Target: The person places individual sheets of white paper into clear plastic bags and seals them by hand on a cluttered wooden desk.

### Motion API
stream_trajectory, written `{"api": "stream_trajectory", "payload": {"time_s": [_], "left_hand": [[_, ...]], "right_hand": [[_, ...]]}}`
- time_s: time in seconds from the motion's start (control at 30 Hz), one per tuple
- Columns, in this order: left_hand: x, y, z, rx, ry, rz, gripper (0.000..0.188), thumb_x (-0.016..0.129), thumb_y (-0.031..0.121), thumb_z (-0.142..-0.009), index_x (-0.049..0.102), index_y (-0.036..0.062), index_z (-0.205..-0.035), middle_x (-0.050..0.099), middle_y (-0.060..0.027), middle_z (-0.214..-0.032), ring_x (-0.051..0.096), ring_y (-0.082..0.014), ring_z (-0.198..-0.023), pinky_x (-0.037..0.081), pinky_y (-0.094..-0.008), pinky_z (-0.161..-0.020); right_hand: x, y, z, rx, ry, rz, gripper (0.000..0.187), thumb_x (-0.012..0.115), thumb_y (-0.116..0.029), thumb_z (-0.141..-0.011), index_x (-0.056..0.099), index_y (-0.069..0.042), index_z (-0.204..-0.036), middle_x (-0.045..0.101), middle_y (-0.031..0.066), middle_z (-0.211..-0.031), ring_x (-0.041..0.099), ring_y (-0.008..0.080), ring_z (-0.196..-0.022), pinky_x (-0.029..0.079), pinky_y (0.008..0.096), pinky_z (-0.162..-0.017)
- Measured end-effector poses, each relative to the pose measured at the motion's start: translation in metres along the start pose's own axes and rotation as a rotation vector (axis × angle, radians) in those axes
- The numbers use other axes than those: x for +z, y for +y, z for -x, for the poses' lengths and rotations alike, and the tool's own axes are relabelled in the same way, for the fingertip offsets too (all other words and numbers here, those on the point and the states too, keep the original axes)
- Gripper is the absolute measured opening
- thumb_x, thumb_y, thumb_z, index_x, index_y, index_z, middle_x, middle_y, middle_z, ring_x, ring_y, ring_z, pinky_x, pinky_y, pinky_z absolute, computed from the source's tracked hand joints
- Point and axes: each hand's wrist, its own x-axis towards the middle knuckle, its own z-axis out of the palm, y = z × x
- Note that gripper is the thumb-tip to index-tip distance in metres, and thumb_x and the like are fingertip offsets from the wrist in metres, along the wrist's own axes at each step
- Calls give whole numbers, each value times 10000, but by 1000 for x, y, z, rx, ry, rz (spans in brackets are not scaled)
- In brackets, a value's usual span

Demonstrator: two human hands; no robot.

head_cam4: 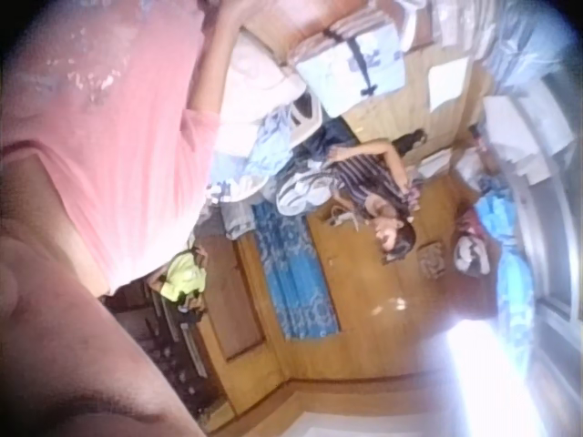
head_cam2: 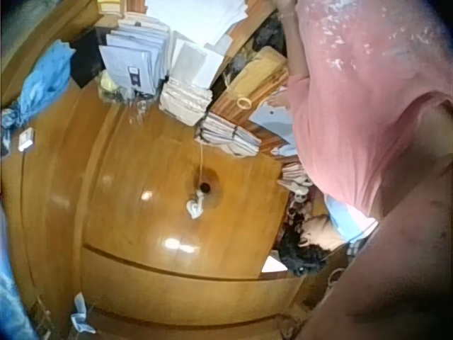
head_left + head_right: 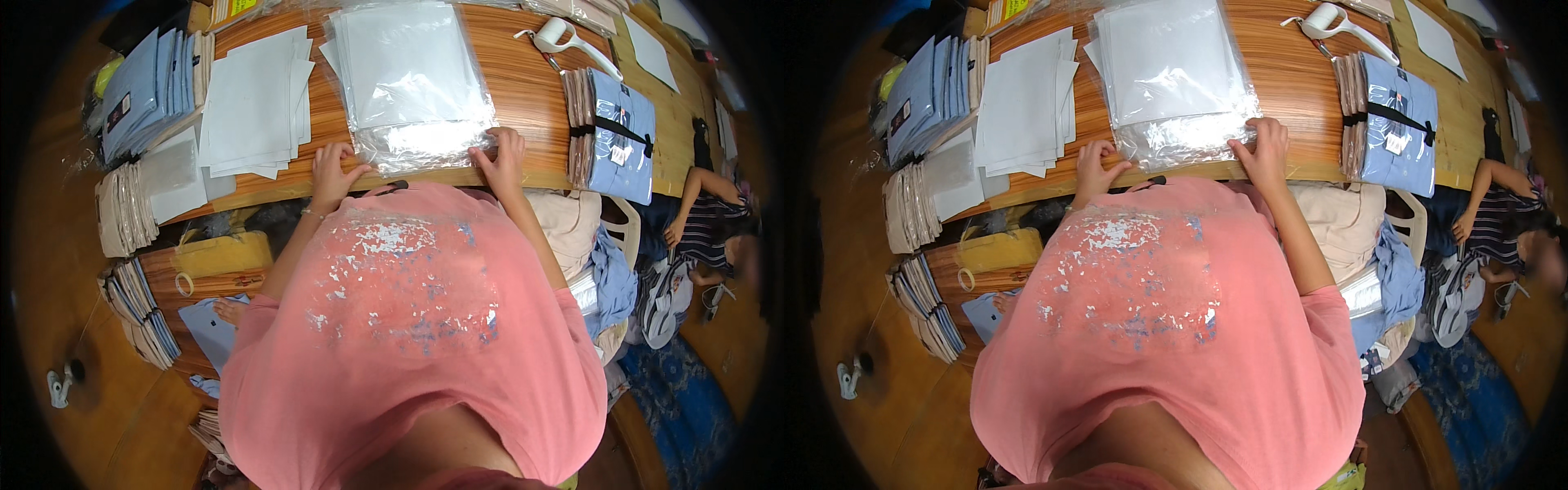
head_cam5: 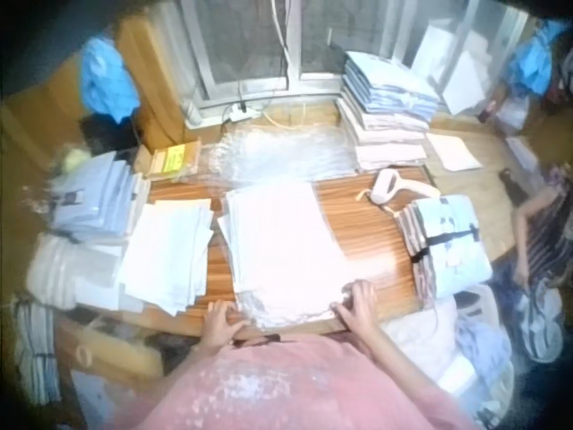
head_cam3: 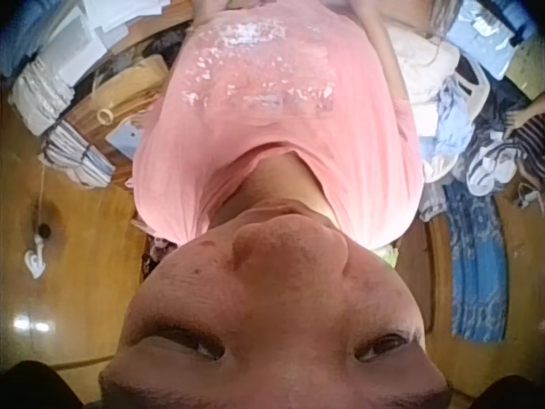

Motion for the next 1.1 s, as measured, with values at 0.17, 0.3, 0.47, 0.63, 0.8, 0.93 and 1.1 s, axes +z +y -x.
{"api": "stream_trajectory", "payload": {"time_s": [0.17,0.3,0.47,0.63,0.8,0.93,1.1], "left_hand": [[-22,43,-24,187,50,334,274,660,167,-843,568,27,-1059,559,-80,-968,531,-192,-905,440,-322,-793],[-1,64,-30,-177,-709,836,264,516,108,-941,534,13,-1187,523,-117,-1223,529,-194,-1115,413,-290,-955],[8,71,-13,-318,-382,1218,435,472,105,-960,326,-8,-1354,424,-133,-1351,420,-208,-1267,322,-305,-1059],[33,36,-29,-631,245,977,528,492,95,-932,245,-3,-1388,383,-187,-1357,462,-240,-1195,355,-301,-1016],[40,-8,-38,-507,316,576,479,616,60,-858,395,-29,-1274,519,-145,-1191,526,-192,-1016,436,-290,-856],[20,-7,-45,-499,94,934,395,657,86,-848,502,-20,-1195,620,-87,-1034,576,-147,-901,461,-251,-769],[-4,23,-35,-339,168,740,275,599,101,-896,562,-10,-1144,639,-61,-1029,574,-109,-888,465,-259,-788]], "right_hand": [[20,-53,-50,-393,-225,-99,282,678,-167,-782,594,-108,-1044,549,79,-1054,496,279,-1015,376,402,-859],[66,-35,-70,-372,-413,-54,134,663,-149,-779,643,-69,-886,606,64,-835,565,264,-865,444,386,-725],[65,-60,-99,305,-525,-826,81,600,-94,-858,617,-17,-842,560,16,-639,540,91,-576,433,254,-516],[59,-118,-95,183,-1004,-909,130,574,-131,-884,639,-34,-940,608,38,-713,581,118,-649,487,256,-589],[52,-57,-154,-48,-39,-86,307,653,-225,-818,618,-36,-1058,644,173,-985,619,316,-913,493,389,-786],[59,28,-147,179,-283,47,333,687,-223,-779,591,-39,-1039,651,154,-899,620,321,-829,480,399,-715],[54,56,-147,221,-303,-322,192,650,-157,-825,565,-19,-928,613,74,-712,565,202,-583,438,320,-538]]}}
